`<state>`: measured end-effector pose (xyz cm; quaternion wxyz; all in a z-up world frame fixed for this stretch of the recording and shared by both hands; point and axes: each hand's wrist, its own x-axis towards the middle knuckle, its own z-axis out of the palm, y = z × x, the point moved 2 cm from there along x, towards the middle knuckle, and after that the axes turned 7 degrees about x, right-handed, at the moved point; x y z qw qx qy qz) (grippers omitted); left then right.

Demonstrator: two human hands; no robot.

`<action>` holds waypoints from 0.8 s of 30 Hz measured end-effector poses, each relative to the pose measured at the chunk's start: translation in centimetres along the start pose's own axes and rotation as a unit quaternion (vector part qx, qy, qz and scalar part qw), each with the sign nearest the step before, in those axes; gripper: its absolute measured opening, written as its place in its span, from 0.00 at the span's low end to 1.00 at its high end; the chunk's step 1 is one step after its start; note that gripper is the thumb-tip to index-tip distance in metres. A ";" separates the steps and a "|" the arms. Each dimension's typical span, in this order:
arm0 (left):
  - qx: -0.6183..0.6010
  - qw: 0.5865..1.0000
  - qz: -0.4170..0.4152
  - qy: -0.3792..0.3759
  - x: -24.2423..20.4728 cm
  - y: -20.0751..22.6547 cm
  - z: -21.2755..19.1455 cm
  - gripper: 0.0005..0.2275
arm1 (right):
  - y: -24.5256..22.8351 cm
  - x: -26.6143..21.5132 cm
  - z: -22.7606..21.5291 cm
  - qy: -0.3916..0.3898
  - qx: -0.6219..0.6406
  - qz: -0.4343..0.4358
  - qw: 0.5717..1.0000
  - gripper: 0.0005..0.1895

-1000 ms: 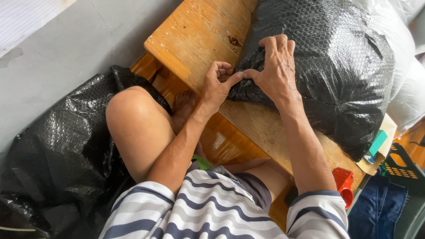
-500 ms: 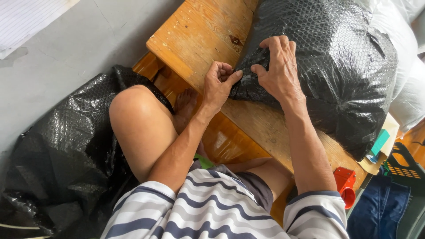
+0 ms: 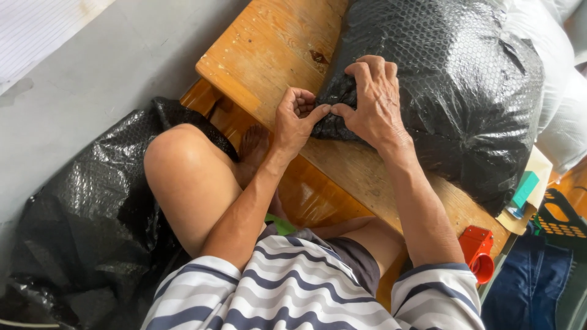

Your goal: The person seals a black bubble mailer by folding the top edges and applying clear adhesive tape. They use a red tape dispenser to apply tape across the seam, then press the edges together to secure the package.

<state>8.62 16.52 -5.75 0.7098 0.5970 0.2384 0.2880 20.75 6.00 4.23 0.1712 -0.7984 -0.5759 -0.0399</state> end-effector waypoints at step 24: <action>0.192 0.970 0.004 0.149 0.2 -1.0 -0.5 0.24 | 16.2 -23.9 -12.0 0.111 0.132 0.568 0.805 0.28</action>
